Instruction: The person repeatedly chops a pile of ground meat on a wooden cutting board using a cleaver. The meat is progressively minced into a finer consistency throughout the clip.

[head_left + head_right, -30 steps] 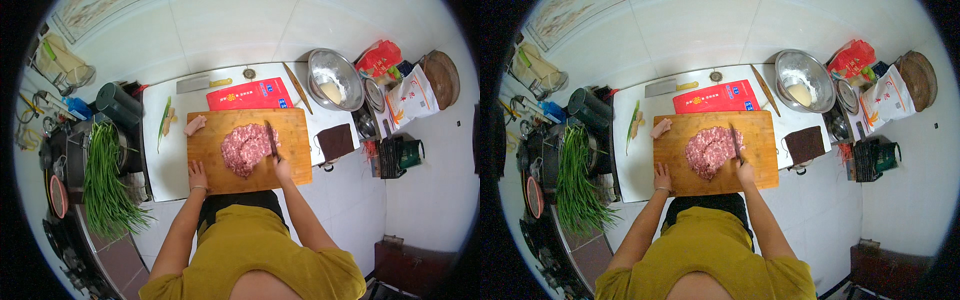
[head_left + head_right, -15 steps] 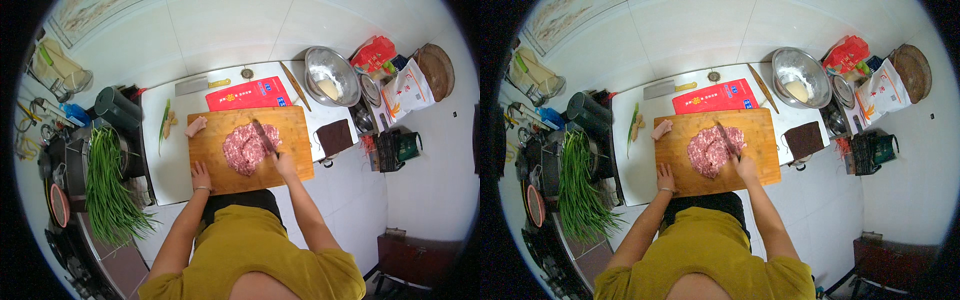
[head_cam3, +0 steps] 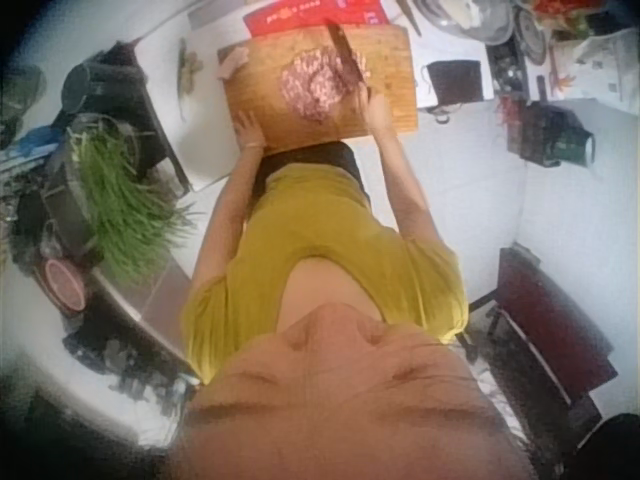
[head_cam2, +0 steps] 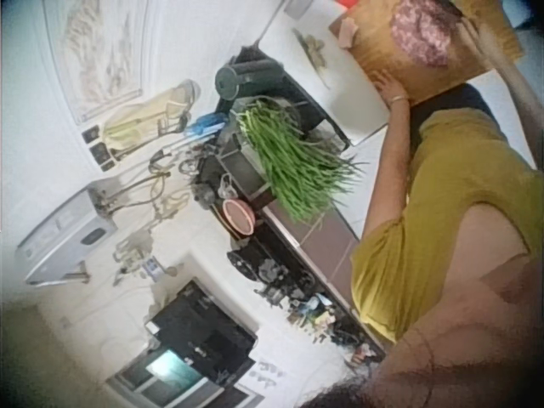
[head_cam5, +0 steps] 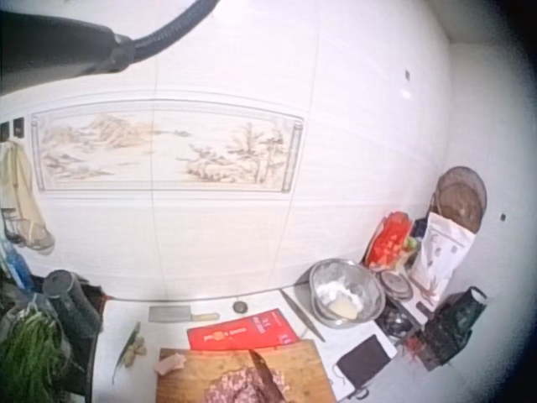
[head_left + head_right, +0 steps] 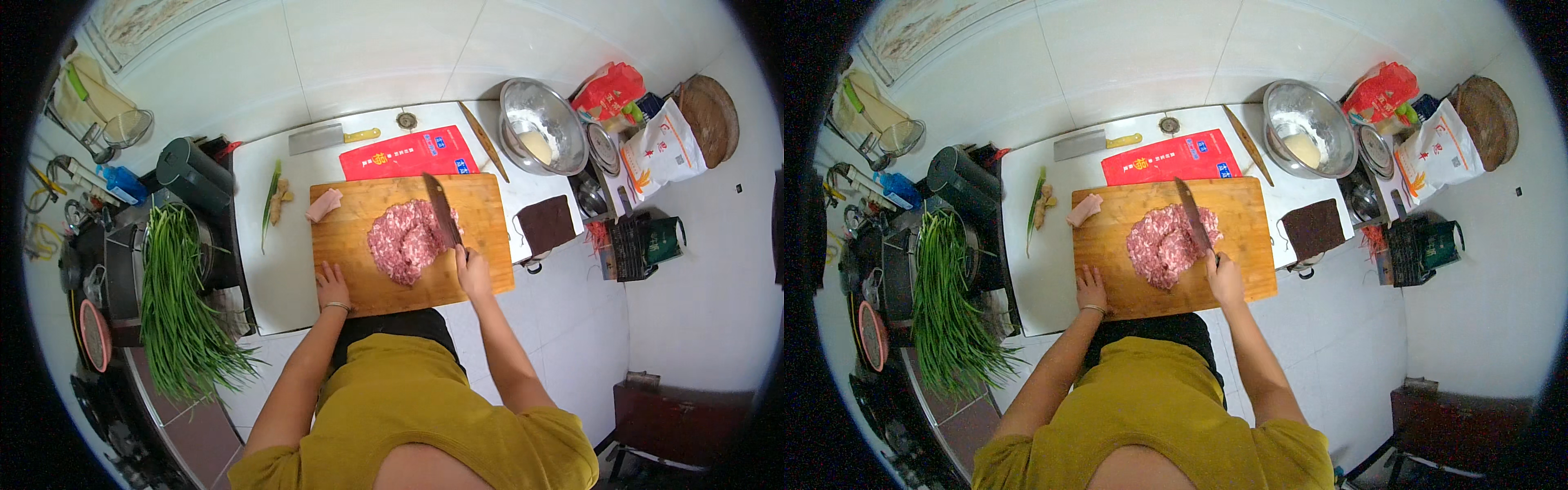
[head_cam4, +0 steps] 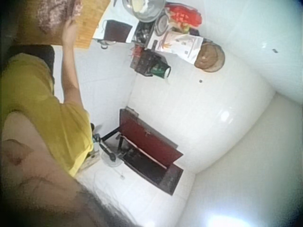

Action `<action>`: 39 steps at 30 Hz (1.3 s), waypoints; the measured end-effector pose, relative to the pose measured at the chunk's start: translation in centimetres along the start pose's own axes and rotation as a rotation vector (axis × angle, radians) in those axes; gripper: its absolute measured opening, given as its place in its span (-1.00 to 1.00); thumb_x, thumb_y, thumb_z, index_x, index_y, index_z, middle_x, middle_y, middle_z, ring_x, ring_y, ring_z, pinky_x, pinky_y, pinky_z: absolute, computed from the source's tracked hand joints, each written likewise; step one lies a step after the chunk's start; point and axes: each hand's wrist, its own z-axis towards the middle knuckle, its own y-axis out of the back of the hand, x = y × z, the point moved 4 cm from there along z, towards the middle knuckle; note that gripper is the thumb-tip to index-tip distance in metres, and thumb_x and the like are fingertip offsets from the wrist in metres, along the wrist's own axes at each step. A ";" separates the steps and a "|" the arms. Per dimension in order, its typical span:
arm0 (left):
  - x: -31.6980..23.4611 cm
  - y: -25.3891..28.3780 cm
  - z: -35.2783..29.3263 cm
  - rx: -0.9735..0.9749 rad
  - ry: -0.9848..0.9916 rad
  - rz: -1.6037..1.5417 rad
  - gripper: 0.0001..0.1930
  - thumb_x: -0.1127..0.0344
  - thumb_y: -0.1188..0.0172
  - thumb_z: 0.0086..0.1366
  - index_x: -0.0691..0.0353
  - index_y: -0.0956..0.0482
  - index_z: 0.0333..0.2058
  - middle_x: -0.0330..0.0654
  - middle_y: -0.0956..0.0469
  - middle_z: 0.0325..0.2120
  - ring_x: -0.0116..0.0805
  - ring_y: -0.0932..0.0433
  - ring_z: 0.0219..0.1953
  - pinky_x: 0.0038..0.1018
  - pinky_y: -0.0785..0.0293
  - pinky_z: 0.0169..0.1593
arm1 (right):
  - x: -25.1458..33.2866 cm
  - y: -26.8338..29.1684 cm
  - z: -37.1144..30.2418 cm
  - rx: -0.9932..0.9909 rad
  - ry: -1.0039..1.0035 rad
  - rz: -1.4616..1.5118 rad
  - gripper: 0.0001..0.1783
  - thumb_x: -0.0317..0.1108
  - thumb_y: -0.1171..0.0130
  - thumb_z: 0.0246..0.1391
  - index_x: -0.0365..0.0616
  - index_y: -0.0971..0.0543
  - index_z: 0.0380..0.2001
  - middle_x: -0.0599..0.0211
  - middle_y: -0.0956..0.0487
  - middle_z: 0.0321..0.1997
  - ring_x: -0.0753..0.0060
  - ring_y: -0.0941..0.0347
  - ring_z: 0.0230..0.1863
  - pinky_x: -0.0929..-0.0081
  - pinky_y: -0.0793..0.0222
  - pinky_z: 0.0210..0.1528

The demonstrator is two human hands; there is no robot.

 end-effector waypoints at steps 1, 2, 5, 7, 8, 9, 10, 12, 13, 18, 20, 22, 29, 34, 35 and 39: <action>-0.1 0.7 0.0 0.003 -0.004 0.000 -0.28 0.26 -0.01 0.12 0.20 0.16 0.18 0.09 0.29 0.20 0.17 0.04 0.15 -0.13 -0.08 0.12 | -0.6 -1.0 -0.8 -0.111 -0.034 -0.045 -0.49 0.00 0.17 0.06 -0.30 -0.49 -0.49 -0.20 -0.45 -0.55 -0.20 -0.41 -0.45 0.09 -0.33 -0.38; -0.2 1.0 0.0 0.004 -0.009 0.004 -0.29 0.27 -0.01 0.12 0.20 0.15 0.18 0.09 0.29 0.20 0.17 0.04 0.15 -0.13 -0.08 0.12 | -2.1 -3.7 -1.1 -0.119 -0.028 -0.073 -0.51 -0.02 0.16 0.06 -0.28 -0.50 -0.48 -0.20 -0.45 -0.55 -0.19 -0.41 -0.45 0.09 -0.33 -0.38; 0.1 0.0 0.1 -0.018 -0.016 0.016 -0.31 0.28 0.01 0.13 0.20 0.14 0.18 0.09 0.28 0.20 0.17 0.03 0.15 -0.14 -0.09 0.12 | -4.8 -9.6 -1.1 -0.071 -0.057 -0.206 -0.57 -0.06 0.16 0.06 -0.20 -0.52 -0.45 -0.18 -0.46 -0.56 -0.19 -0.41 -0.45 0.08 -0.33 -0.38; 0.7 -0.8 0.8 -0.053 -0.009 0.036 -0.33 0.29 0.05 0.14 0.19 0.14 0.18 0.09 0.28 0.20 0.16 0.03 0.15 -0.15 -0.09 0.12 | -2.9 -6.8 -0.3 0.009 0.000 -0.188 -0.55 -0.04 0.17 0.06 -0.23 -0.51 -0.47 -0.18 -0.46 -0.56 -0.19 -0.41 -0.46 0.08 -0.33 -0.39; 0.7 -1.3 0.8 -0.066 -0.011 0.050 -0.35 0.30 0.07 0.15 0.19 0.14 0.18 0.09 0.27 0.20 0.15 0.03 0.15 -0.17 -0.09 0.12 | -1.5 -4.3 -0.1 0.049 0.024 -0.190 -0.54 -0.04 0.17 0.06 -0.25 -0.51 -0.47 -0.18 -0.46 -0.56 -0.19 -0.41 -0.46 0.08 -0.32 -0.40; 0.4 -0.9 0.6 -0.041 -0.012 0.064 -0.34 0.29 0.06 0.15 0.19 0.14 0.18 0.09 0.27 0.20 0.15 0.02 0.15 -0.17 -0.09 0.12 | -1.6 -3.1 0.1 0.045 -0.024 -0.175 -0.54 -0.05 0.13 0.05 -0.30 -0.49 -0.50 -0.18 -0.45 -0.58 -0.18 -0.41 -0.49 0.09 -0.32 -0.43; 0.1 -0.5 0.3 -0.016 -0.010 0.079 -0.34 0.28 0.05 0.15 0.18 0.14 0.18 0.08 0.27 0.20 0.14 0.02 0.15 -0.18 -0.09 0.13 | -1.2 -2.1 -0.4 -0.030 -0.032 -0.106 -0.53 -0.05 0.13 0.05 -0.30 -0.49 -0.50 -0.19 -0.45 -0.58 -0.17 -0.41 -0.49 0.09 -0.32 -0.43; -0.3 1.4 -0.3 0.026 0.012 0.115 -0.23 0.20 -0.06 0.07 0.17 0.16 0.18 0.08 0.27 0.20 0.13 0.02 0.15 -0.19 -0.08 0.13 | -0.6 -1.0 -1.5 -0.179 -0.040 0.037 -0.52 -0.04 0.13 0.05 -0.32 -0.48 -0.51 -0.19 -0.45 -0.59 -0.17 -0.41 -0.49 0.09 -0.32 -0.44; -0.2 1.0 0.0 0.007 0.024 0.139 -0.16 0.15 -0.13 0.02 0.17 0.16 0.19 0.08 0.27 0.20 0.12 0.02 0.15 -0.19 -0.08 0.13 | -1.3 -2.3 -2.1 -0.217 -0.071 0.003 -0.51 -0.02 0.16 0.06 -0.31 -0.48 -0.49 -0.19 -0.45 -0.57 -0.17 -0.41 -0.48 0.08 -0.32 -0.42; 0.5 -2.8 1.9 -0.081 0.009 0.145 0.23 -0.06 -0.41 -0.40 0.18 0.21 0.19 0.08 0.29 0.20 0.12 0.03 0.15 -0.18 -0.02 0.16 | -7.0 -10.3 -0.6 -0.045 0.029 -0.110 -0.50 -0.02 0.16 0.06 -0.32 -0.49 -0.48 -0.20 -0.45 -0.57 -0.19 -0.41 -0.45 0.06 -0.33 -0.37; 0.5 -0.9 0.8 -0.010 0.009 0.114 0.25 -0.06 -0.42 -0.41 0.19 0.22 0.19 0.08 0.29 0.20 0.12 0.04 0.15 -0.18 0.00 0.17 | -1.6 -4.4 -0.3 0.072 0.009 -0.162 -0.50 -0.03 0.17 0.06 -0.33 -0.49 -0.50 -0.19 -0.45 -0.56 -0.19 -0.41 -0.45 0.06 -0.33 -0.38; -0.2 1.4 -0.5 0.059 0.001 0.093 0.24 -0.05 -0.42 -0.39 0.20 0.23 0.19 0.09 0.30 0.20 0.12 0.05 0.16 -0.18 0.01 0.17 | -1.0 -2.1 -0.6 -0.078 0.027 0.003 -0.54 -0.08 0.14 0.07 -0.33 -0.47 -0.56 -0.18 -0.43 -0.60 -0.18 -0.39 -0.51 0.08 -0.28 -0.48; 0.1 1.4 -0.6 0.076 -0.017 0.006 0.23 -0.04 -0.42 -0.37 0.21 0.25 0.19 0.11 0.33 0.20 0.13 0.07 0.16 -0.19 0.03 0.18 | -4.3 -10.7 -2.1 0.014 0.000 -0.288 -0.59 -0.16 0.13 0.07 -0.34 -0.47 -0.54 -0.21 -0.43 -0.57 -0.14 -0.41 -0.51 0.15 -0.26 -0.52; -0.1 1.9 -0.8 0.078 -0.017 0.040 0.22 -0.01 -0.41 -0.35 0.20 0.26 0.19 0.10 0.33 0.20 0.14 0.08 0.16 -0.18 0.00 0.17 | -1.4 -2.5 -0.7 -0.021 0.030 0.109 -0.58 -0.14 0.11 0.05 -0.36 -0.45 -0.54 -0.29 -0.40 -0.55 -0.21 -0.39 -0.45 0.10 -0.26 -0.47; -0.1 1.9 -0.7 0.085 -0.008 0.041 0.22 -0.01 -0.41 -0.35 0.20 0.25 0.19 0.10 0.33 0.20 0.14 0.08 0.16 -0.18 -0.01 0.16 | -0.6 -1.4 -1.3 -0.080 0.027 0.176 -0.59 -0.15 0.11 0.06 -0.35 -0.45 -0.55 -0.28 -0.40 -0.56 -0.21 -0.38 -0.45 0.08 -0.25 -0.47; 0.1 -0.4 0.6 -0.032 -0.013 0.100 0.22 -0.04 -0.41 -0.35 0.21 0.24 0.19 0.09 0.33 0.20 0.14 0.07 0.16 -0.18 -0.03 0.15 | -6.0 -9.4 -2.6 -0.209 0.015 -0.021 -0.53 -0.09 0.14 0.07 -0.37 -0.48 -0.52 -0.23 -0.44 -0.56 -0.15 -0.43 -0.46 0.13 -0.30 -0.45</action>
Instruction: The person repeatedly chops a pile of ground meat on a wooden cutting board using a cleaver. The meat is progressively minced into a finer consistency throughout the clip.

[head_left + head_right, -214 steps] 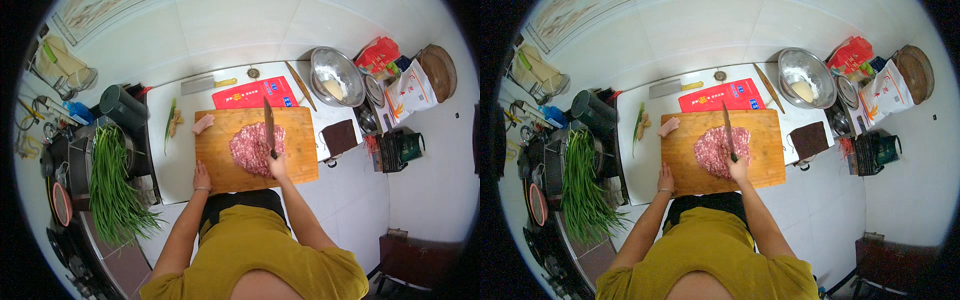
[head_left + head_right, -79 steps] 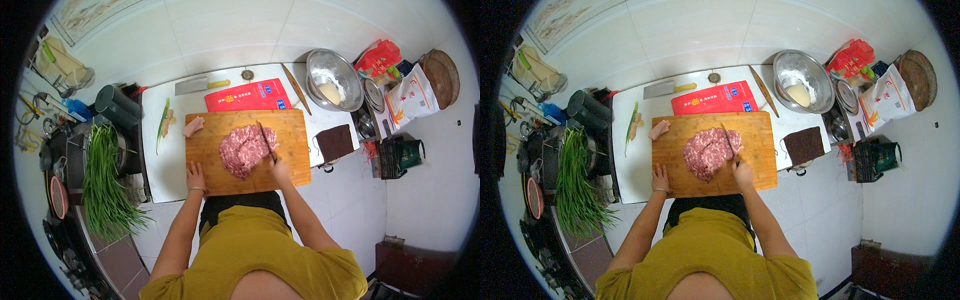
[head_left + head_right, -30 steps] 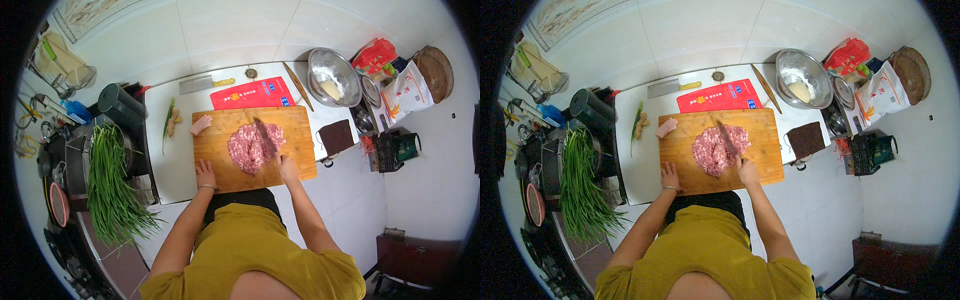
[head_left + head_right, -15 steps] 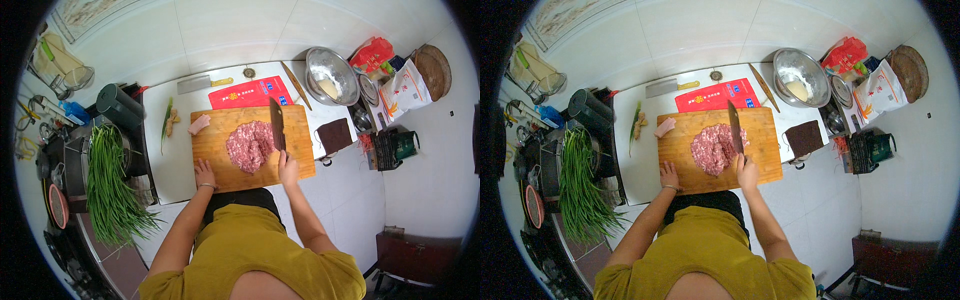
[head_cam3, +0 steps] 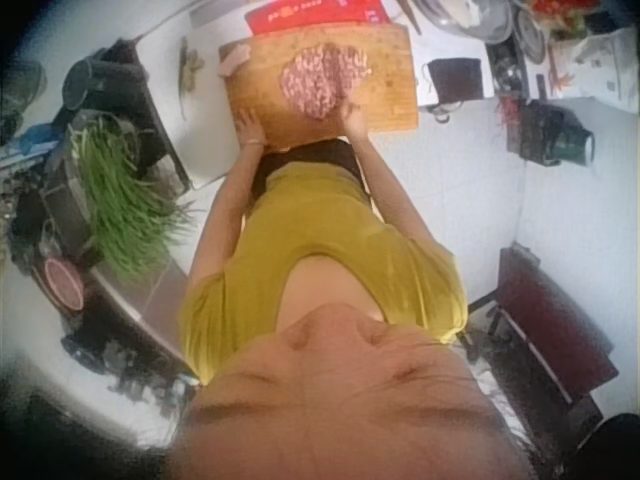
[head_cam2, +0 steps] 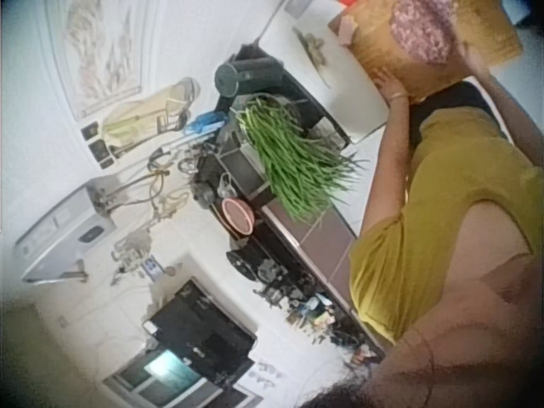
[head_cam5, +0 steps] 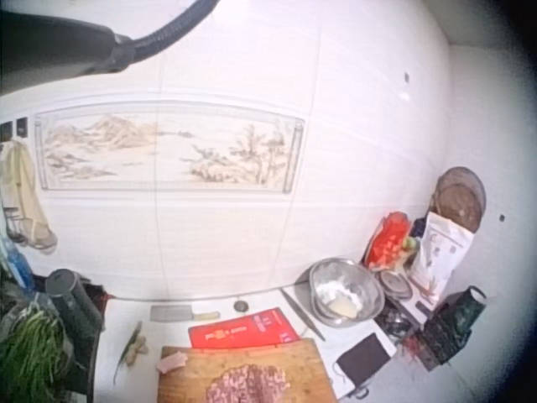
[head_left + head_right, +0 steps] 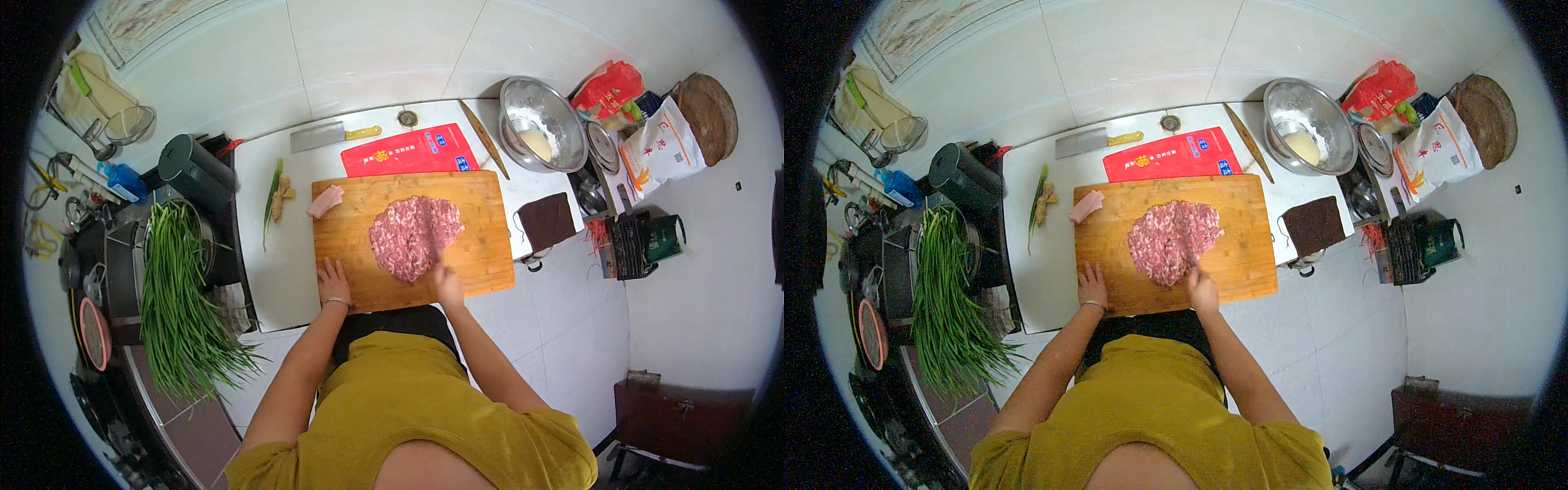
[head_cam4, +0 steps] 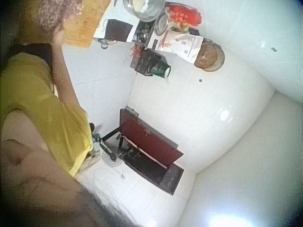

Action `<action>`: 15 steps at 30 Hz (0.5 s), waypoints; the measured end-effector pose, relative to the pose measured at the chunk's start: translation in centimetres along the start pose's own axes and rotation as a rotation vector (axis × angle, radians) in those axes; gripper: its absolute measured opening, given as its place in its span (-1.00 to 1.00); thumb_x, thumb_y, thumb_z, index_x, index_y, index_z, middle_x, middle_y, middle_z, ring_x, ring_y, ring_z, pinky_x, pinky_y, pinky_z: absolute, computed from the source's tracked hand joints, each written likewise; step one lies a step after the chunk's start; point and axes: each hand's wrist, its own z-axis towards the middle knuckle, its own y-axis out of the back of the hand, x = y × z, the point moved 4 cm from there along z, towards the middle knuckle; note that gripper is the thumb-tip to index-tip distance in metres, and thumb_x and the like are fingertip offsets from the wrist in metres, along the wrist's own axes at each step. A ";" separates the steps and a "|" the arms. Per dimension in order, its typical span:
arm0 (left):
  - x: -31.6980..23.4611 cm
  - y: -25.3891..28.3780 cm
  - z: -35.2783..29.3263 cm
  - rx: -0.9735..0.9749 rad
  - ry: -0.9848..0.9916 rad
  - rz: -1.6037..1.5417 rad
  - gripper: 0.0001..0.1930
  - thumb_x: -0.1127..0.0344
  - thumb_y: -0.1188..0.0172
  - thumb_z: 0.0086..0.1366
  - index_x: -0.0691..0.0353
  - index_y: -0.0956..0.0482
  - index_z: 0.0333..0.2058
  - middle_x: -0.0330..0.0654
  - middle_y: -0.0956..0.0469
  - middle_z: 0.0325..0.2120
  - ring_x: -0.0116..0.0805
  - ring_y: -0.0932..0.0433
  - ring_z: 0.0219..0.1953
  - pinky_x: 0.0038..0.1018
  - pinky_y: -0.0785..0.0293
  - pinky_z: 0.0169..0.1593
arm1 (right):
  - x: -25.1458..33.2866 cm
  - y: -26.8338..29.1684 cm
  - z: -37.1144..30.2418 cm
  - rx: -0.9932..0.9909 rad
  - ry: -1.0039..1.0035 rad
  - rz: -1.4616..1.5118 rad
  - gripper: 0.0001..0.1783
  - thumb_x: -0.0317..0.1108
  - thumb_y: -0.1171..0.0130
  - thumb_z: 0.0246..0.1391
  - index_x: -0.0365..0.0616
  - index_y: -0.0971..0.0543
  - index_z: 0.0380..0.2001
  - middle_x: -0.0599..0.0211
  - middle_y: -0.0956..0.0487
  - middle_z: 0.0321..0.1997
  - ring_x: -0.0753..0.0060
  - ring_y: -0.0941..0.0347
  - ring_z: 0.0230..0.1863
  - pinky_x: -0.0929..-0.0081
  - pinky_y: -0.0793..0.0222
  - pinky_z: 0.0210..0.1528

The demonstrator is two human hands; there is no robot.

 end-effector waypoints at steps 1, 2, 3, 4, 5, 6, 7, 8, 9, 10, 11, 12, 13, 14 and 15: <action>-0.1 -0.1 -0.2 0.023 0.001 -0.017 0.22 -0.04 -0.41 -0.35 0.21 0.24 0.19 0.09 0.33 0.20 0.14 0.07 0.16 -0.18 -0.03 0.15 | -0.1 -0.2 0.3 0.097 -0.007 -0.052 -0.52 -0.08 0.14 0.06 -0.37 -0.48 -0.52 -0.24 -0.44 -0.54 -0.15 -0.43 -0.45 0.13 -0.30 -0.43; 0.0 0.3 -0.3 0.040 0.002 -0.026 0.22 -0.04 -0.40 -0.35 0.21 0.24 0.19 0.09 0.33 0.20 0.14 0.07 0.16 -0.18 -0.03 0.15 | 0.3 -0.1 1.1 0.189 -0.015 -0.096 -0.51 -0.07 0.13 0.06 -0.37 -0.48 -0.52 -0.24 -0.44 -0.53 -0.16 -0.42 -0.43 0.13 -0.31 -0.42; 0.2 0.8 -0.4 0.056 0.002 -0.035 0.22 -0.04 -0.40 -0.35 0.21 0.25 0.19 0.09 0.33 0.20 0.14 0.07 0.16 -0.18 -0.02 0.15 | 0.7 0.2 1.9 0.281 -0.023 -0.139 -0.51 -0.06 0.13 0.05 -0.37 -0.48 -0.52 -0.25 -0.44 -0.52 -0.16 -0.42 -0.42 0.13 -0.31 -0.40; 0.2 2.0 -0.9 0.088 0.001 -0.030 0.22 -0.04 -0.40 -0.35 0.21 0.24 0.19 0.09 0.33 0.20 0.14 0.07 0.16 -0.18 -0.04 0.15 | 1.9 2.0 2.7 0.337 0.025 -0.159 -0.53 -0.09 0.12 0.06 -0.37 -0.47 -0.54 -0.24 -0.43 -0.56 -0.16 -0.42 -0.43 0.16 -0.30 -0.41; 0.0 3.7 -1.8 0.124 -0.005 -0.026 0.22 -0.04 -0.41 -0.35 0.21 0.24 0.19 0.10 0.33 0.20 0.15 0.07 0.16 -0.19 -0.05 0.15 | 3.0 4.1 2.5 0.293 0.004 -0.067 -0.53 -0.08 0.11 0.05 -0.36 -0.48 -0.52 -0.23 -0.43 -0.55 -0.17 -0.41 -0.44 0.15 -0.30 -0.40; -0.2 4.5 -2.3 0.160 -0.004 -0.027 0.21 -0.04 -0.41 -0.35 0.20 0.24 0.19 0.10 0.33 0.20 0.15 0.08 0.16 -0.19 -0.06 0.14 | 4.2 6.2 2.4 0.252 -0.010 0.025 -0.53 -0.06 0.10 0.04 -0.34 -0.48 -0.51 -0.22 -0.44 -0.55 -0.17 -0.41 -0.44 0.15 -0.30 -0.39; -0.2 4.2 -2.1 0.157 0.004 -0.034 0.21 -0.04 -0.41 -0.35 0.20 0.23 0.19 0.09 0.33 0.20 0.15 0.07 0.16 -0.20 -0.07 0.14 | 5.2 7.6 2.3 0.207 -0.023 0.120 -0.53 -0.05 0.09 0.03 -0.33 -0.49 -0.49 -0.22 -0.44 -0.54 -0.18 -0.40 -0.44 0.15 -0.31 -0.38; -0.1 3.4 -1.8 0.155 0.014 -0.041 0.21 -0.04 -0.41 -0.35 0.20 0.23 0.19 0.09 0.33 0.20 0.15 0.07 0.16 -0.21 -0.07 0.14 | 5.8 8.4 1.5 0.136 -0.016 0.157 -0.55 -0.07 0.09 0.04 -0.33 -0.49 -0.50 -0.22 -0.44 -0.54 -0.19 -0.40 -0.46 0.16 -0.29 -0.42; -0.1 2.8 -1.4 0.153 0.023 -0.048 0.21 -0.04 -0.41 -0.35 0.19 0.23 0.19 0.09 0.33 0.20 0.14 0.07 0.16 -0.23 -0.07 0.14 | 4.7 6.8 0.7 0.070 0.015 0.164 -0.56 -0.10 0.10 0.05 -0.33 -0.49 -0.50 -0.21 -0.43 -0.56 -0.18 -0.40 -0.46 0.17 -0.29 -0.43; -0.1 2.3 -1.0 0.116 0.015 -0.042 0.21 -0.04 -0.41 -0.35 0.19 0.23 0.19 0.09 0.33 0.20 0.14 0.07 0.16 -0.23 -0.08 0.14 | 2.3 3.8 -0.4 0.001 0.036 0.173 -0.58 -0.12 0.10 0.06 -0.33 -0.49 -0.50 -0.20 -0.43 -0.58 -0.17 -0.41 -0.46 0.17 -0.28 -0.44; 0.1 1.6 -0.8 0.083 0.013 -0.033 0.21 -0.03 -0.41 -0.35 0.19 0.23 0.19 0.09 0.33 0.20 0.14 0.07 0.16 -0.24 -0.08 0.14 | 0.7 1.3 -1.2 -0.062 0.055 0.185 -0.59 -0.14 0.11 0.07 -0.33 -0.49 -0.50 -0.19 -0.42 -0.60 -0.15 -0.41 -0.46 0.18 -0.28 -0.45; 0.1 1.0 -0.5 0.049 0.006 -0.028 0.20 -0.03 -0.41 -0.34 0.19 0.22 0.19 0.09 0.33 0.20 0.13 0.06 0.16 -0.25 -0.09 0.14 | -0.2 -0.8 -1.2 0.191 -0.069 -0.145 -0.56 -0.10 0.12 0.06 -0.33 -0.50 -0.49 -0.21 -0.43 -0.58 -0.18 -0.41 -0.44 0.14 -0.31 -0.42; 0.0 0.3 -0.3 0.045 0.005 -0.025 0.21 -0.03 -0.41 -0.35 0.19 0.22 0.19 0.09 0.33 0.20 0.13 0.06 0.16 -0.25 -0.08 0.14 | -0.3 -0.8 -0.7 0.215 -0.034 -0.142 -0.55 -0.09 0.12 0.05 -0.33 -0.50 -0.48 -0.21 -0.43 -0.58 -0.18 -0.40 -0.44 0.14 -0.31 -0.41; 0.2 -0.1 -0.1 0.037 0.007 -0.021 0.21 -0.03 -0.41 -0.35 0.19 0.22 0.19 0.09 0.32 0.20 0.13 0.06 0.16 -0.25 -0.07 0.14 | -0.3 -0.4 0.2 0.237 0.004 -0.134 -0.54 -0.08 0.12 0.05 -0.33 -0.50 -0.48 -0.22 -0.43 -0.57 -0.18 -0.40 -0.44 0.13 -0.32 -0.41; 0.5 -0.3 0.1 0.028 0.009 -0.016 0.21 -0.03 -0.41 -0.36 0.19 0.22 0.19 0.08 0.32 0.20 0.12 0.06 0.16 -0.24 -0.06 0.15 | 0.0 -0.2 1.3 0.258 0.042 -0.126 -0.53 -0.06 0.12 0.05 -0.33 -0.50 -0.48 -0.22 -0.43 -0.57 -0.18 -0.40 -0.44 0.13 -0.32 -0.40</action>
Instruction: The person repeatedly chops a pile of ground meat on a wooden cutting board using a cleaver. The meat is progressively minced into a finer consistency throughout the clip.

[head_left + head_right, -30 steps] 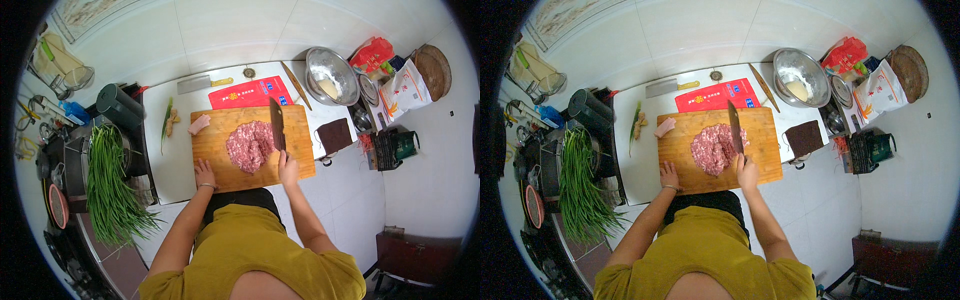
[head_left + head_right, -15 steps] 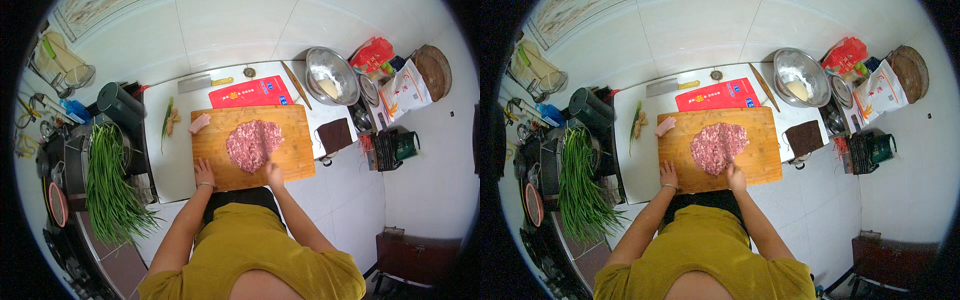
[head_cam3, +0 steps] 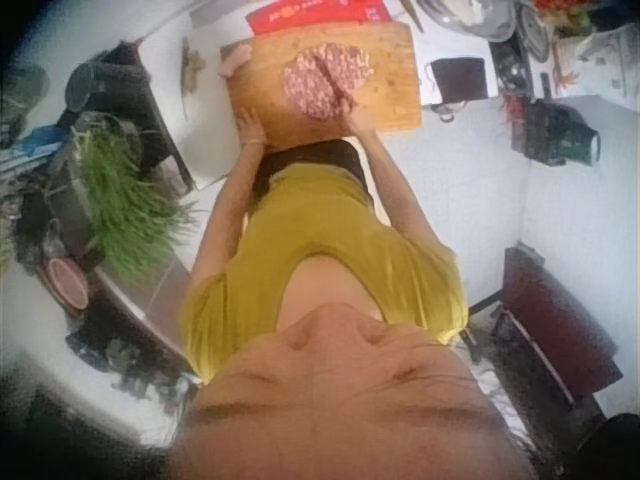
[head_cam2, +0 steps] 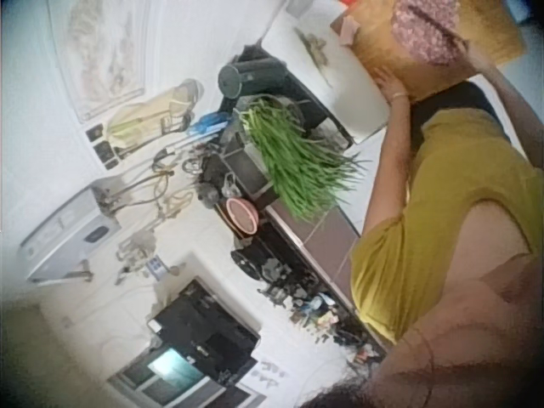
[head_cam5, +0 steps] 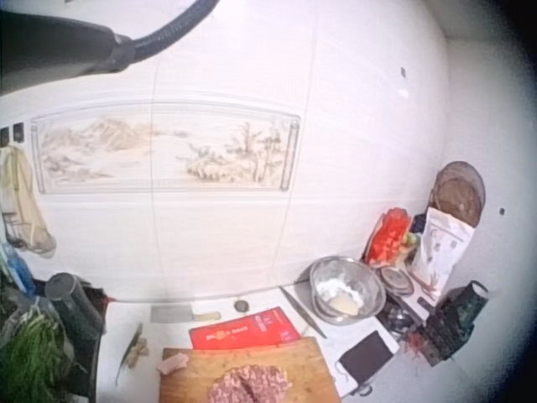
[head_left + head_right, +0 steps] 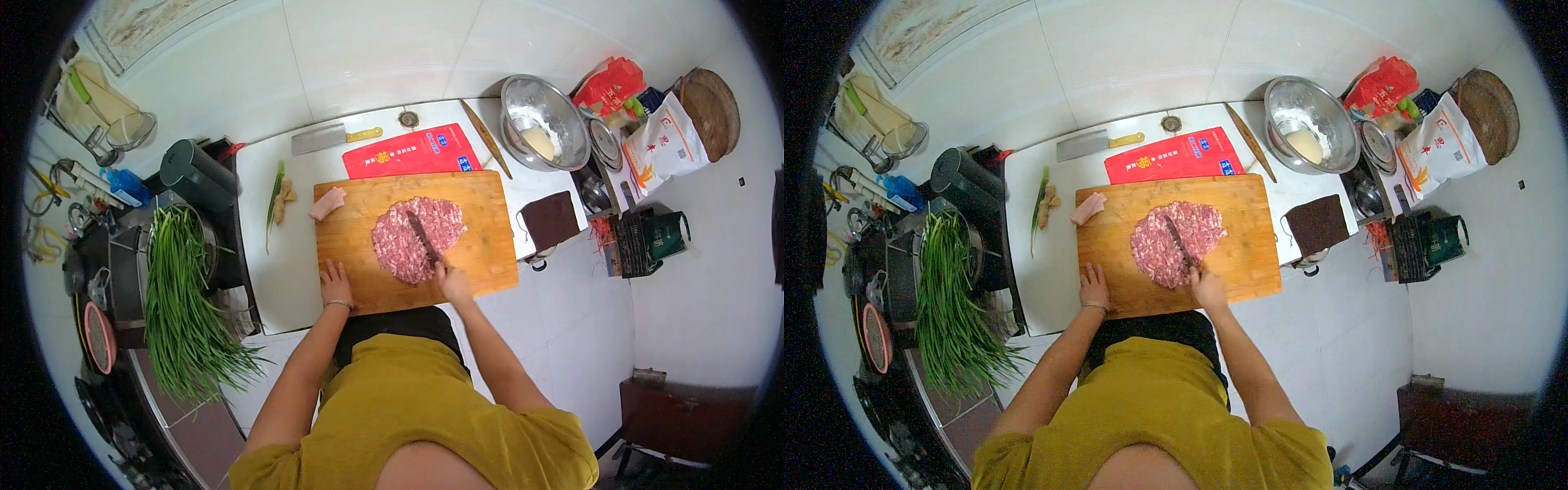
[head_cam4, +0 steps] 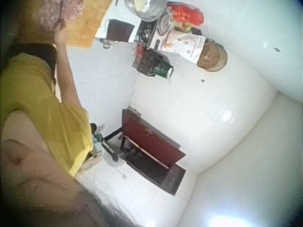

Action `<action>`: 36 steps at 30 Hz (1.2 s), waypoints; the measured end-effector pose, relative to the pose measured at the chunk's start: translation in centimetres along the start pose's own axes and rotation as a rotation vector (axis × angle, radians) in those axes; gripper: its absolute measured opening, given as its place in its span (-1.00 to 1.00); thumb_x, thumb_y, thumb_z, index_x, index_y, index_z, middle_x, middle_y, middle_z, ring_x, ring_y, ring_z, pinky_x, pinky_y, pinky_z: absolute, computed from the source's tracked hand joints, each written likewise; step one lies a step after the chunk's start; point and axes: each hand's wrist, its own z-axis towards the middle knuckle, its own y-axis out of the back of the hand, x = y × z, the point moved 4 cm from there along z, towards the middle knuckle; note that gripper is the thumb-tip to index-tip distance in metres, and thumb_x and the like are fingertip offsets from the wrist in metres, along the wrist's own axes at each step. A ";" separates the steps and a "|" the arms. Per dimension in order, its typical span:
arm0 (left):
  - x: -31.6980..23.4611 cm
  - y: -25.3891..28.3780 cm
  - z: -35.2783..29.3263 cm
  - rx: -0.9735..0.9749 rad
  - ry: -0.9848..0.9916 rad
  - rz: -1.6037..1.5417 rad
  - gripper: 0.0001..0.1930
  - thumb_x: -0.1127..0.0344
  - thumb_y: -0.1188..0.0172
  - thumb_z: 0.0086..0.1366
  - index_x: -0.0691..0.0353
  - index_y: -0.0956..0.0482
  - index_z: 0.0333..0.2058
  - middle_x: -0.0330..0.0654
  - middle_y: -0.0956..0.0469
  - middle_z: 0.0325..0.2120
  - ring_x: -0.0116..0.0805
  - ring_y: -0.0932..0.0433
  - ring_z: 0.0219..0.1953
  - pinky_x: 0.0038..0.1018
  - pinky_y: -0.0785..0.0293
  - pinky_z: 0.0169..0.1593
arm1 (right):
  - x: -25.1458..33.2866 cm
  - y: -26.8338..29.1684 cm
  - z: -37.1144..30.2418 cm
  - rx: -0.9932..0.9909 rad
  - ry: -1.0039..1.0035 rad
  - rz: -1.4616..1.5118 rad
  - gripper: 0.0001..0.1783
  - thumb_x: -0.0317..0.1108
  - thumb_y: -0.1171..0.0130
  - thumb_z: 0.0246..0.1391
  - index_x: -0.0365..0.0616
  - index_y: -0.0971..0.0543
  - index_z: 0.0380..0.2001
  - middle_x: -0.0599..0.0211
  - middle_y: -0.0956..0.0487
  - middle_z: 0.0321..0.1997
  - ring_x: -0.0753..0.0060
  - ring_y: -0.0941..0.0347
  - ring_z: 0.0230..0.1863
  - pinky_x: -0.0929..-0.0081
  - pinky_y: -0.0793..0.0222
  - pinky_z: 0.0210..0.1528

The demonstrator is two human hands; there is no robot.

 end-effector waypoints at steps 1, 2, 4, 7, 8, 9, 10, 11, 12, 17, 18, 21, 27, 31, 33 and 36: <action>-0.1 0.4 -0.5 0.040 -0.004 0.005 0.21 -0.04 -0.41 -0.35 0.19 0.24 0.19 0.08 0.34 0.20 0.12 0.06 0.16 -0.25 -0.07 0.15 | 2.4 3.9 -0.2 0.015 -0.024 0.049 -0.54 -0.10 0.09 0.04 -0.38 -0.47 -0.51 -0.20 -0.45 -0.54 -0.17 -0.41 -0.45 0.11 -0.32 -0.40; -0.4 1.9 -1.3 0.074 -0.012 0.012 0.21 -0.04 -0.40 -0.34 0.18 0.25 0.19 0.08 0.35 0.20 0.13 0.07 0.16 -0.25 -0.08 0.14 | 3.4 6.2 -0.8 -0.029 -0.036 0.140 -0.56 -0.11 0.10 0.04 -0.37 -0.47 -0.50 -0.20 -0.45 -0.55 -0.17 -0.41 -0.46 0.12 -0.32 -0.40; -0.6 3.8 -2.1 0.114 -0.008 0.007 0.22 -0.05 -0.40 -0.34 0.18 0.25 0.19 0.08 0.35 0.20 0.12 0.07 0.16 -0.26 -0.07 0.15 | 4.3 8.9 -1.3 -0.119 -0.051 0.331 -0.59 -0.14 0.10 0.05 -0.35 -0.47 -0.50 -0.19 -0.45 -0.56 -0.17 -0.40 -0.47 0.15 -0.32 -0.41; -0.6 4.4 -2.1 0.107 -0.005 0.002 0.21 -0.04 -0.40 -0.36 0.18 0.24 0.19 0.07 0.32 0.21 0.10 0.07 0.16 -0.25 -0.03 0.16 | 0.9 1.7 -1.8 -0.301 0.029 0.268 -0.61 -0.15 0.10 0.05 -0.33 -0.49 -0.48 -0.17 -0.46 -0.58 -0.17 -0.41 -0.47 0.17 -0.34 -0.38; -0.5 3.4 -1.8 0.085 -0.010 0.015 0.21 -0.05 -0.40 -0.35 0.18 0.24 0.19 0.07 0.32 0.21 0.10 0.07 0.16 -0.24 -0.02 0.16 | -0.1 -0.8 -2.0 -0.364 0.085 0.240 -0.59 -0.13 0.10 0.05 -0.33 -0.49 -0.48 -0.17 -0.46 -0.58 -0.17 -0.41 -0.46 0.17 -0.34 -0.37; -0.5 2.4 -1.2 0.059 -0.015 0.025 0.21 -0.05 -0.40 -0.35 0.18 0.24 0.19 0.07 0.33 0.21 0.10 0.07 0.16 -0.23 -0.02 0.16 | -0.7 -2.5 -1.8 0.040 -0.144 -0.063 -0.54 -0.08 0.12 0.05 -0.34 -0.50 -0.49 -0.17 -0.46 -0.56 -0.19 -0.42 -0.45 0.15 -0.35 -0.34; -0.3 0.9 -0.6 0.031 -0.008 0.021 0.21 -0.05 -0.40 -0.35 0.18 0.24 0.19 0.07 0.32 0.21 0.10 0.07 0.16 -0.22 -0.01 0.16 | -0.3 -1.6 -1.5 0.056 -0.130 -0.063 -0.53 -0.07 0.13 0.05 -0.33 -0.51 -0.50 -0.17 -0.46 -0.57 -0.18 -0.42 -0.45 0.14 -0.35 -0.35; 0.0 -0.7 0.2 -0.001 0.003 0.018 0.22 -0.05 -0.40 -0.36 0.18 0.24 0.19 0.07 0.32 0.21 0.10 0.06 0.16 -0.21 -0.01 0.16 | 0.8 0.2 -0.7 0.070 -0.112 -0.061 -0.52 -0.05 0.14 0.05 -0.33 -0.51 -0.51 -0.17 -0.46 -0.57 -0.18 -0.42 -0.45 0.13 -0.35 -0.36; 0.1 -1.3 0.7 -0.032 0.011 0.011 0.22 -0.05 -0.40 -0.36 0.18 0.23 0.19 0.07 0.31 0.21 0.11 0.06 0.16 -0.20 0.00 0.16 | 1.8 2.3 -0.1 0.082 -0.096 -0.062 -0.50 -0.04 0.14 0.05 -0.32 -0.51 -0.52 -0.17 -0.46 -0.57 -0.17 -0.42 -0.45 0.12 -0.34 -0.37; -0.6 3.7 -1.8 0.102 -0.008 0.003 0.21 -0.06 -0.40 -0.36 0.18 0.23 0.19 0.07 0.32 0.21 0.12 0.06 0.15 -0.17 -0.01 0.15 | 3.9 8.1 -2.0 -0.205 -0.117 0.329 -0.50 -0.04 0.13 0.04 -0.33 -0.47 -0.59 -0.14 -0.45 -0.63 -0.17 -0.41 -0.48 0.15 -0.34 -0.44; -0.6 3.4 -1.7 0.101 -0.004 0.004 0.21 -0.07 -0.39 -0.36 0.18 0.23 0.19 0.07 0.32 0.21 0.12 0.06 0.15 -0.17 -0.01 0.15 | 2.9 5.1 -2.2 -0.228 -0.070 0.269 -0.51 -0.03 0.12 0.03 -0.32 -0.47 -0.56 -0.15 -0.45 -0.62 -0.18 -0.41 -0.48 0.14 -0.34 -0.43; -0.5 1.8 -0.9 0.054 -0.028 0.005 0.22 -0.08 -0.39 -0.36 0.19 0.24 0.19 0.08 0.34 0.20 0.13 0.07 0.16 -0.18 0.00 0.16 | -1.2 -3.6 -1.9 0.037 -0.091 -0.076 -0.60 -0.08 0.09 0.03 -0.26 -0.48 -0.40 -0.16 -0.43 -0.60 -0.21 -0.39 -0.47 0.05 -0.28 -0.41; -0.7 4.4 -2.3 0.133 -0.022 -0.001 0.18 -0.04 -0.37 -0.29 0.19 0.25 0.19 0.08 0.34 0.20 0.13 0.08 0.16 -0.18 -0.01 0.16 | 4.1 8.0 -0.1 -0.130 -0.040 0.256 -0.52 -0.03 0.10 0.03 -0.32 -0.49 -0.50 -0.21 -0.43 -0.57 -0.15 -0.41 -0.46 0.07 -0.28 -0.43; -0.4 0.8 -0.5 0.076 0.000 -0.026 0.20 -0.06 -0.38 -0.30 0.19 0.27 0.19 0.06 0.34 0.21 0.12 0.08 0.16 -0.19 0.02 0.17 | -1.1 0.0 0.6 -0.148 -0.178 0.121 -0.48 0.00 0.13 0.03 -0.33 -0.50 -0.47 -0.22 -0.45 -0.55 -0.20 -0.41 -0.44 0.07 -0.31 -0.37; -0.3 0.8 -0.1 0.001 -0.006 -0.020 0.23 -0.07 -0.39 -0.34 0.19 0.28 0.19 0.05 0.34 0.21 0.12 0.09 0.17 -0.20 0.03 0.18 | -1.9 -2.2 0.9 -0.084 -0.168 0.021 -0.43 0.04 0.16 0.03 -0.36 -0.51 -0.49 -0.22 -0.46 -0.52 -0.22 -0.41 -0.41 0.07 -0.32 -0.32; -0.3 2.7 -1.4 0.084 -0.009 -0.022 0.27 -0.05 -0.42 -0.40 0.19 0.28 0.19 0.04 0.34 0.21 0.11 0.11 0.17 -0.21 0.04 0.18 | 0.5 3.8 2.3 0.002 -0.102 0.069 -0.44 0.03 0.17 0.04 -0.36 -0.50 -0.47 -0.22 -0.46 -0.52 -0.20 -0.41 -0.39 0.08 -0.31 -0.32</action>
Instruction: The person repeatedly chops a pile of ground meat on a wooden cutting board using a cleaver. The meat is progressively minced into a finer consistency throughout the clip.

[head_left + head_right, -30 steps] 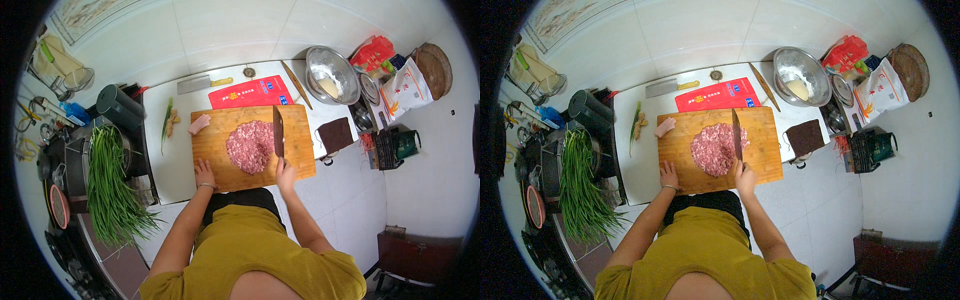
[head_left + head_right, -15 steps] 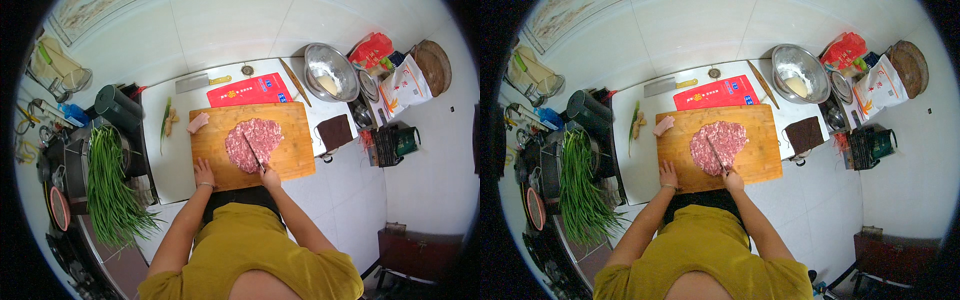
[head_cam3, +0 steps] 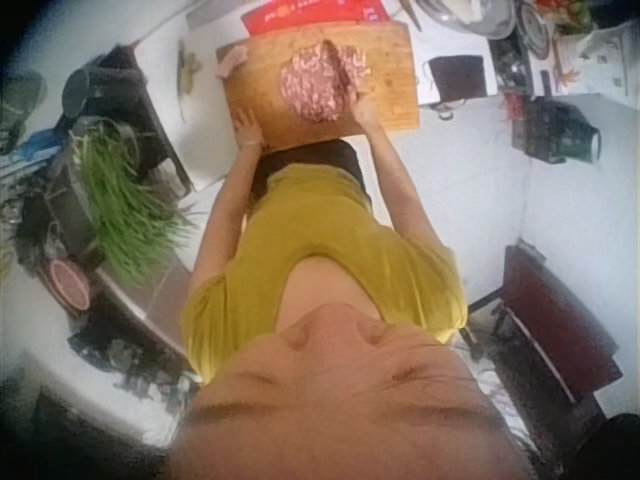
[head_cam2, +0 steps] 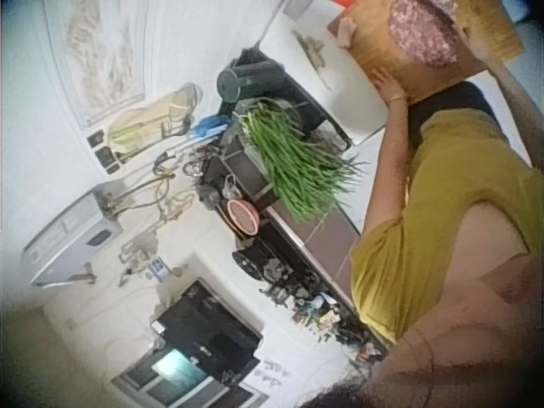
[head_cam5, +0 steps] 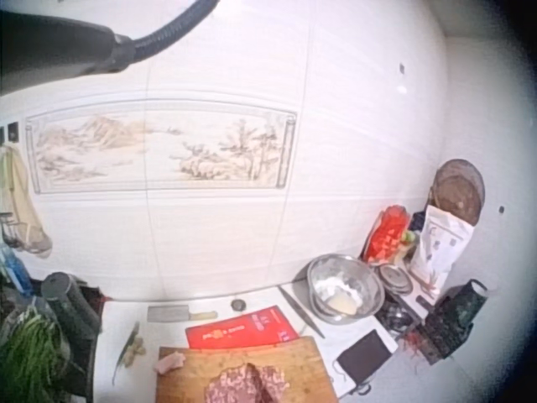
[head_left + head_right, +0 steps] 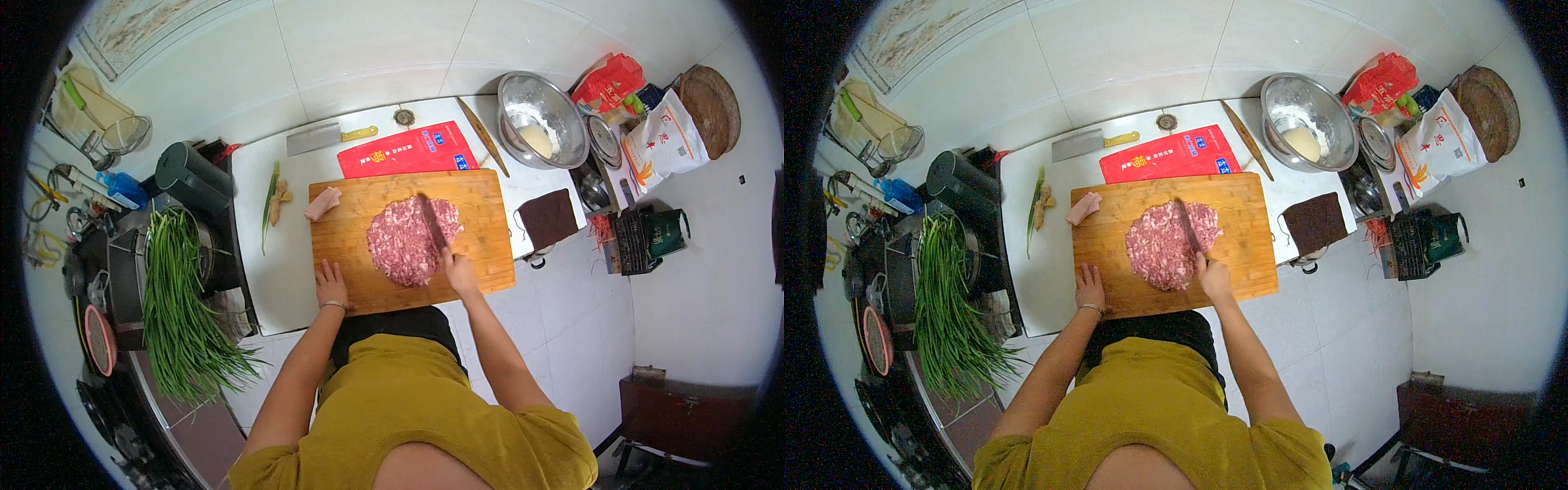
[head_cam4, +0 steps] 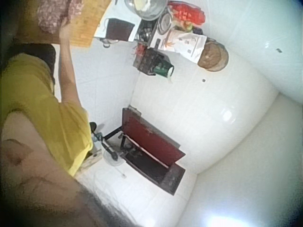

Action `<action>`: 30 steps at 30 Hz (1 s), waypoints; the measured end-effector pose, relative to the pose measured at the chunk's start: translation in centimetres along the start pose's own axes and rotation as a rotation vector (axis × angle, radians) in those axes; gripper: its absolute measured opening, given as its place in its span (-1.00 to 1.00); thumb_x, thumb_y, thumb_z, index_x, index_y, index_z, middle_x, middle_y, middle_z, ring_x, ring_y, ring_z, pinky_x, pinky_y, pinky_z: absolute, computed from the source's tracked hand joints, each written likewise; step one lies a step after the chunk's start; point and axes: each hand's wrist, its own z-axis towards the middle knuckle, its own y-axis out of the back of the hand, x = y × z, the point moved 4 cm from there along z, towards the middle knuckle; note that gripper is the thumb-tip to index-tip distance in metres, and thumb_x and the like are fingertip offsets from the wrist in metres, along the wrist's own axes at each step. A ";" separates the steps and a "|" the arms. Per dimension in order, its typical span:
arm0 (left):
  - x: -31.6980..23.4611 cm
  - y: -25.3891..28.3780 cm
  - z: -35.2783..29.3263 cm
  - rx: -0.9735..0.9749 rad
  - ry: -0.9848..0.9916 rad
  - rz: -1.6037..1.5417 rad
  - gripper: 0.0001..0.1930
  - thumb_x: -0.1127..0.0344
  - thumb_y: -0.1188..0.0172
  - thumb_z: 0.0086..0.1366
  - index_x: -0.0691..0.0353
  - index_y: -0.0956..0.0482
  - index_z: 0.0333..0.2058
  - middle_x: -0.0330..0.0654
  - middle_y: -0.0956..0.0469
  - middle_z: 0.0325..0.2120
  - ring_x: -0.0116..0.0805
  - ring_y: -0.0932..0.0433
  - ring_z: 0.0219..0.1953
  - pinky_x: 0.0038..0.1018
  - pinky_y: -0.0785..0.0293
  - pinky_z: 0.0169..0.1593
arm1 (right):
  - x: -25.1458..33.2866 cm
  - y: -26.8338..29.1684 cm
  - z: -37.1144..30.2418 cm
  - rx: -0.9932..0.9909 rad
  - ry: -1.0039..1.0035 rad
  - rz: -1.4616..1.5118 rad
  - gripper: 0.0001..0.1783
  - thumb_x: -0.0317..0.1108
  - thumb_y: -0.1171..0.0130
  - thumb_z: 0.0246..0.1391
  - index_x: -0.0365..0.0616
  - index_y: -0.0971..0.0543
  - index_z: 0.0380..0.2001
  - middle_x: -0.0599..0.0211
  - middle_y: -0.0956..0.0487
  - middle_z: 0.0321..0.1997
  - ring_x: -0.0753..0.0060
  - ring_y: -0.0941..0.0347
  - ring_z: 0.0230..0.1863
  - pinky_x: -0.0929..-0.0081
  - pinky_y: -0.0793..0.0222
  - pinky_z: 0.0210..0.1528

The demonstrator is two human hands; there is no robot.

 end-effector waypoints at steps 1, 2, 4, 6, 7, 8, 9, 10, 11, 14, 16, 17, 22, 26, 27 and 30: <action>-0.2 0.4 -0.3 0.017 0.007 -0.003 0.27 -0.05 -0.42 -0.41 0.19 0.29 0.19 0.04 0.35 0.21 0.11 0.11 0.18 -0.20 0.05 0.18 | 0.9 2.3 -0.3 -0.011 0.001 0.086 -0.46 0.00 0.16 0.05 -0.36 -0.49 -0.46 -0.22 -0.46 -0.52 -0.19 -0.42 -0.41 0.10 -0.32 -0.36; -0.3 0.9 -0.5 0.032 0.014 -0.002 0.28 -0.06 -0.43 -0.41 0.19 0.29 0.19 0.04 0.35 0.21 0.10 0.12 0.18 -0.20 0.05 0.19 | 1.3 3.6 -0.7 -0.059 -0.012 0.186 -0.46 0.00 0.16 0.05 -0.37 -0.49 -0.46 -0.23 -0.45 -0.52 -0.19 -0.42 -0.41 0.10 -0.32 -0.36; -0.3 0.8 -0.3 0.044 0.028 0.001 0.29 -0.07 -0.43 -0.42 0.20 0.29 0.19 0.03 0.35 0.21 0.09 0.12 0.19 -0.20 0.05 0.19 | 1.8 5.2 -1.2 -0.153 -0.036 0.389 -0.46 -0.01 0.17 0.06 -0.37 -0.49 -0.47 -0.23 -0.45 -0.52 -0.19 -0.42 -0.41 0.10 -0.32 -0.36; -0.3 -0.1 0.2 0.042 0.040 0.016 0.30 -0.09 -0.42 -0.43 0.19 0.30 0.19 0.03 0.36 0.21 0.08 0.13 0.19 -0.19 0.06 0.19 | 1.2 2.4 -2.0 -0.210 -0.034 0.256 -0.47 -0.03 0.17 0.07 -0.40 -0.48 -0.47 -0.25 -0.44 -0.52 -0.19 -0.41 -0.41 0.10 -0.30 -0.37; -0.5 0.0 0.2 0.036 0.031 0.021 0.30 -0.09 -0.42 -0.43 0.19 0.30 0.19 0.03 0.36 0.21 0.08 0.13 0.19 -0.19 0.06 0.19 | -1.6 -1.4 -1.1 -0.161 -0.030 0.138 -0.47 -0.04 0.17 0.07 -0.40 -0.48 -0.49 -0.26 -0.43 -0.53 -0.19 -0.41 -0.42 0.10 -0.30 -0.37; -0.6 0.3 0.2 0.028 0.027 0.027 0.30 -0.08 -0.43 -0.43 0.19 0.30 0.19 0.03 0.36 0.21 0.08 0.14 0.19 -0.19 0.06 0.19 | -3.8 -4.5 0.3 -0.110 -0.023 0.023 -0.47 -0.05 0.17 0.07 -0.41 -0.48 -0.50 -0.27 -0.42 -0.53 -0.19 -0.41 -0.42 0.09 -0.30 -0.38; -0.5 0.6 0.1 0.021 0.028 0.033 0.30 -0.08 -0.43 -0.43 0.19 0.30 0.19 0.03 0.35 0.21 0.08 0.14 0.19 -0.19 0.05 0.19 | -5.1 -5.4 1.7 -0.072 0.023 0.098 -0.47 -0.06 0.17 0.07 -0.41 -0.48 -0.55 -0.28 -0.42 -0.55 -0.19 -0.41 -0.42 0.08 -0.29 -0.39; -0.1 0.5 0.3 0.016 0.037 0.012 0.30 -0.07 -0.43 -0.43 0.19 0.30 0.19 0.03 0.36 0.21 0.08 0.14 0.20 -0.19 0.05 0.19 | -3.7 -3.3 1.8 -0.061 0.029 0.106 -0.46 -0.05 0.17 0.08 -0.40 -0.48 -0.57 -0.28 -0.42 -0.56 -0.19 -0.40 -0.42 0.08 -0.29 -0.39; 0.1 -0.1 0.4 0.017 0.044 -0.017 0.29 -0.06 -0.43 -0.42 0.20 0.30 0.19 0.04 0.36 0.21 0.08 0.14 0.20 -0.19 0.05 0.19 | -0.7 0.8 1.1 -0.047 0.035 0.104 -0.45 -0.04 0.17 0.08 -0.40 -0.49 -0.59 -0.28 -0.42 -0.56 -0.20 -0.40 -0.43 0.08 -0.29 -0.39; -0.3 -0.3 0.4 0.019 0.044 -0.040 0.29 -0.05 -0.43 -0.42 0.20 0.29 0.19 0.03 0.36 0.21 0.08 0.14 0.20 -0.21 0.04 0.19 | 0.4 5.1 1.0 -0.132 0.018 0.266 -0.47 -0.04 0.17 0.08 -0.38 -0.49 -0.53 -0.24 -0.44 -0.56 -0.19 -0.40 -0.47 0.10 -0.28 -0.44; -0.2 -0.4 0.5 -0.004 0.049 -0.030 0.28 -0.05 -0.43 -0.42 0.20 0.29 0.19 0.03 0.36 0.21 0.08 0.13 0.20 -0.24 0.03 0.19 | 0.8 6.2 0.2 -0.298 -0.035 0.326 -0.49 -0.04 0.17 0.08 -0.36 -0.49 -0.49 -0.23 -0.44 -0.54 -0.19 -0.40 -0.48 0.11 -0.27 -0.45; -0.1 -0.8 0.7 -0.028 0.043 -0.017 0.28 -0.05 -0.43 -0.42 0.20 0.29 0.19 0.03 0.36 0.21 0.09 0.12 0.19 -0.25 0.02 0.19 | -2.4 2.4 1.1 -0.359 -0.059 0.305 -0.51 -0.05 0.17 0.08 -0.35 -0.48 -0.42 -0.20 -0.46 -0.52 -0.17 -0.41 -0.44 0.11 -0.28 -0.43; -0.3 0.8 0.0 -0.009 0.049 -0.023 0.26 0.00 -0.44 -0.40 0.19 0.28 0.19 0.03 0.35 0.21 0.09 0.11 0.19 -0.28 0.01 0.18 | -3.7 -0.3 3.8 -0.103 0.075 0.088 -0.51 -0.06 0.16 0.08 -0.38 -0.48 -0.43 -0.25 -0.43 -0.56 -0.21 -0.40 -0.46 0.09 -0.27 -0.44; -0.3 -0.4 0.3 -0.016 0.059 -0.038 0.23 0.03 -0.44 -0.38 0.17 0.26 0.19 0.03 0.34 0.21 0.08 0.10 0.19 -0.26 0.02 0.19 | -1.5 6.5 3.2 -0.178 0.011 0.233 -0.49 -0.09 0.18 0.10 -0.44 -0.48 -0.47 -0.28 -0.42 -0.56 -0.20 -0.41 -0.46 0.12 -0.27 -0.47; -0.3 -0.8 0.5 -0.028 0.061 -0.041 0.23 0.04 -0.44 -0.38 0.16 0.25 0.19 0.03 0.34 0.21 0.08 0.10 0.19 -0.25 0.02 0.19 | -2.4 5.8 3.5 -0.200 -0.073 0.285 -0.48 -0.10 0.18 0.11 -0.45 -0.48 -0.48 -0.27 -0.42 -0.56 -0.19 -0.41 -0.45 0.12 -0.27 -0.47; -0.5 -0.4 0.5 -0.029 0.047 -0.003 0.20 0.03 -0.43 -0.36 0.16 0.23 0.19 0.03 0.33 0.21 0.09 0.09 0.18 -0.23 0.02 0.19 | -5.2 0.1 4.2 -0.218 -0.015 0.267 -0.43 -0.04 0.20 0.09 -0.46 -0.48 -0.49 -0.29 -0.44 -0.50 -0.18 -0.42 -0.39 0.08 -0.27 -0.39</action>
